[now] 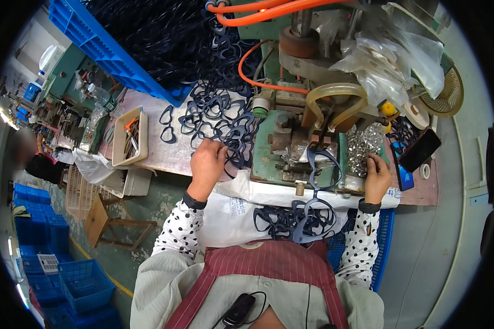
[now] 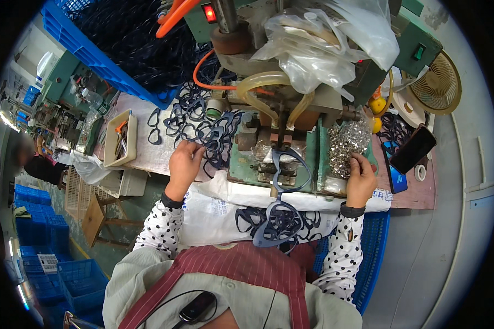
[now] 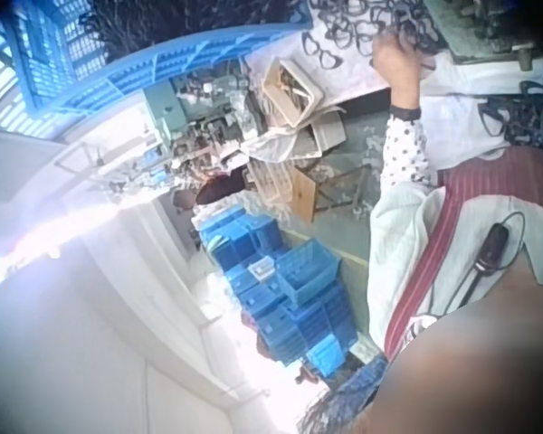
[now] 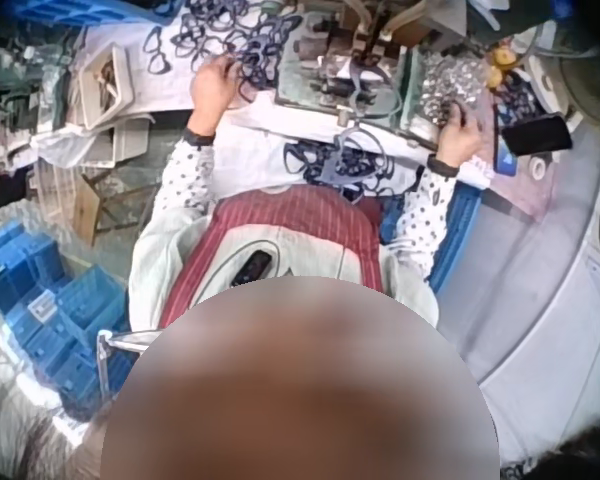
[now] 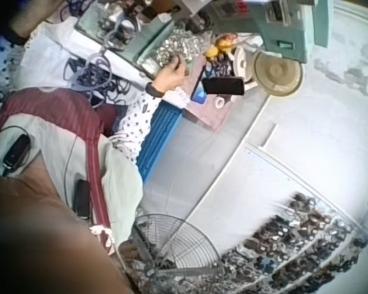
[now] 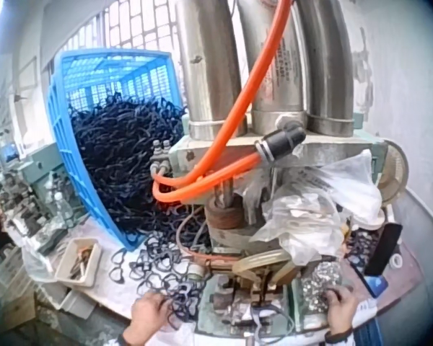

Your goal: The person repeatedly picks up dark-framed glasses, places them into a press machine, and operates the press to attach small metal components. They then remove the glasses and place them on the table. The process is repeated continuously throughout the clip.

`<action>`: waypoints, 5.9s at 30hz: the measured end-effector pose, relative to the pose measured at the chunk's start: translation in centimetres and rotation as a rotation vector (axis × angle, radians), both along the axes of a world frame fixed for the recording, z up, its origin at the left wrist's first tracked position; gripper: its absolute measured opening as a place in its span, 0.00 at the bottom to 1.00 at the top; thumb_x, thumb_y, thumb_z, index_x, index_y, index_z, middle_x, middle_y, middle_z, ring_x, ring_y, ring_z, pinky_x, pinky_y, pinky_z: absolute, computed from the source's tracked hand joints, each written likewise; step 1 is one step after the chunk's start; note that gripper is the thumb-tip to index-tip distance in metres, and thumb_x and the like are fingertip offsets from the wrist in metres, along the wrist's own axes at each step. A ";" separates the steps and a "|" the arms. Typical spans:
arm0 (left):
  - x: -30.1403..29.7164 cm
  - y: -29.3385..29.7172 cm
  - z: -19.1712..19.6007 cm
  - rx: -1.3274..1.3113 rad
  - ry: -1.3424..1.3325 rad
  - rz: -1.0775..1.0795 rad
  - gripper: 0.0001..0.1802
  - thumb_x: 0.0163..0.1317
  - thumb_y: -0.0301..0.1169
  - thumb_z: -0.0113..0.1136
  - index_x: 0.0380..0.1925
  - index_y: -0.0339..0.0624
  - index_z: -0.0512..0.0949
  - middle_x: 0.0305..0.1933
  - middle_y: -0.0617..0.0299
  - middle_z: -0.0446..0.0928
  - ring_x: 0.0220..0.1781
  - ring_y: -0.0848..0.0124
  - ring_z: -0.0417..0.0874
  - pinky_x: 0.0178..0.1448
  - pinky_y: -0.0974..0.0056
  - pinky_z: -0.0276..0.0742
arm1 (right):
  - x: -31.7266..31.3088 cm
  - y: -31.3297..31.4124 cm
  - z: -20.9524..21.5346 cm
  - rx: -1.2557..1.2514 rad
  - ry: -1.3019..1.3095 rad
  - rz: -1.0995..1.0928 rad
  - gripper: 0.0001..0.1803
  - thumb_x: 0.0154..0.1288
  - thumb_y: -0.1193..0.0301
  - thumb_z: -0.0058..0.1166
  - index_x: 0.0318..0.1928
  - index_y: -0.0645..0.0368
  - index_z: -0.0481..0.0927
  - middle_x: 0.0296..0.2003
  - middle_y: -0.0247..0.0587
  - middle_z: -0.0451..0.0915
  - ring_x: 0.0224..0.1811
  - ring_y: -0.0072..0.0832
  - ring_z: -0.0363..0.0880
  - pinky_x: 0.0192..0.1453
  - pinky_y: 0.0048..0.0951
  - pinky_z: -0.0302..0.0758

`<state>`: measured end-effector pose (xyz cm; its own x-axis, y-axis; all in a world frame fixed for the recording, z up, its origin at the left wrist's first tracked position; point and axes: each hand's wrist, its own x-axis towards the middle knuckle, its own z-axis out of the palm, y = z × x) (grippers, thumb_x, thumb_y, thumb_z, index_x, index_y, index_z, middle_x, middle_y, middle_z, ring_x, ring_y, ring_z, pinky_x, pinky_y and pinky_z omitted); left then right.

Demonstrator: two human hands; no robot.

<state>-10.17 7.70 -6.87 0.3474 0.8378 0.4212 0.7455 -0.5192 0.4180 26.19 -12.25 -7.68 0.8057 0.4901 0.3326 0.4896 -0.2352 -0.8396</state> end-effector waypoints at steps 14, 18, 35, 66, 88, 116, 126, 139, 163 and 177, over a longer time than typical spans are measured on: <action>3.1 2.7 -0.9 -0.123 -0.211 -0.183 0.07 0.55 0.27 0.63 0.31 0.37 0.77 0.28 0.56 0.72 0.29 0.62 0.76 0.34 0.60 0.71 | -3.0 1.6 5.0 0.056 0.162 0.211 0.08 0.62 0.80 0.57 0.43 0.66 0.82 0.35 0.33 0.82 0.35 0.18 0.76 0.42 0.19 0.72; 2.8 3.8 -0.3 0.069 -0.478 -0.152 0.08 0.69 0.28 0.54 0.33 0.34 0.72 0.33 0.57 0.71 0.31 0.66 0.74 0.35 0.64 0.70 | -5.4 2.1 8.3 0.168 0.230 0.391 0.06 0.60 0.81 0.57 0.39 0.64 0.81 0.32 0.30 0.79 0.33 0.15 0.73 0.38 0.17 0.69; 2.2 -1.7 8.0 -0.474 -1.103 -0.234 0.13 0.73 0.27 0.44 0.53 0.33 0.70 0.42 0.48 0.80 0.24 0.66 0.81 0.33 0.69 0.79 | -10.6 5.7 12.1 0.176 0.211 0.524 0.25 0.49 0.78 0.63 0.48 0.69 0.70 0.37 0.47 0.83 0.38 0.28 0.82 0.47 0.26 0.75; 10.0 -11.5 8.7 -1.899 -1.216 -0.703 0.15 0.75 0.33 0.44 0.57 0.43 0.64 0.50 0.43 0.78 0.47 0.53 0.85 0.38 0.58 0.88 | -0.2 0.1 1.0 -0.338 -0.426 -0.014 0.07 0.59 0.68 0.61 0.36 0.58 0.82 0.31 0.46 0.80 0.37 0.44 0.79 0.41 0.40 0.74; 4.1 0.3 0.2 0.028 -0.276 -0.099 0.06 0.65 0.28 0.55 0.38 0.37 0.73 0.37 0.46 0.74 0.36 0.45 0.77 0.37 0.51 0.72 | 0.1 0.6 0.4 0.050 0.003 -0.023 0.06 0.66 0.78 0.54 0.43 0.63 0.79 0.34 0.40 0.83 0.33 0.25 0.81 0.38 0.26 0.77; 10.0 -8.7 8.7 0.500 -0.381 -1.159 0.17 0.60 0.39 0.65 0.44 0.40 0.82 0.41 0.59 0.82 0.38 0.64 0.82 0.51 0.56 0.80 | -10.8 5.5 11.9 0.266 0.329 0.517 0.22 0.48 0.79 0.66 0.45 0.67 0.73 0.30 0.40 0.82 0.33 0.19 0.79 0.40 0.21 0.74; 10.7 -7.6 8.7 0.364 -0.407 -1.404 0.15 0.61 0.24 0.56 0.48 0.37 0.79 0.48 0.52 0.80 0.47 0.58 0.82 0.59 0.50 0.78 | -8.9 5.0 10.3 0.237 0.160 0.411 0.29 0.51 0.81 0.64 0.55 0.65 0.70 0.42 0.43 0.82 0.45 0.28 0.81 0.53 0.27 0.75; 11.7 -7.6 7.7 0.391 -0.422 -1.318 0.17 0.60 0.25 0.54 0.50 0.35 0.79 0.49 0.53 0.80 0.45 0.60 0.82 0.56 0.51 0.77 | 0.2 -1.7 2.1 -0.424 -0.324 0.097 0.14 0.57 0.69 0.62 0.43 0.62 0.81 0.34 0.54 0.81 0.36 0.47 0.82 0.41 0.42 0.76; 0.9 10.9 -0.5 -0.196 0.097 0.382 0.20 0.65 0.45 0.56 0.46 0.40 0.75 0.38 0.42 0.81 0.40 0.44 0.82 0.42 0.44 0.77 | -0.9 1.2 0.9 -0.260 -0.585 0.055 0.09 0.58 0.70 0.64 0.37 0.60 0.80 0.34 0.46 0.78 0.40 0.43 0.77 0.45 0.38 0.72; 2.9 5.1 1.9 -0.491 -0.716 -0.059 0.10 0.72 0.26 0.44 0.52 0.39 0.66 0.33 0.59 0.77 0.21 0.75 0.78 0.24 0.71 0.76 | -1.3 0.6 1.7 -0.061 -0.345 0.009 0.05 0.60 0.76 0.59 0.38 0.59 0.82 0.32 0.45 0.84 0.35 0.38 0.83 0.40 0.32 0.76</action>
<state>-7.25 12.75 -4.92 0.1859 0.9709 0.1510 0.1948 -0.1871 0.9628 24.89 -11.70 -5.96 0.6467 0.5236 0.5546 0.7443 -0.2741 -0.6091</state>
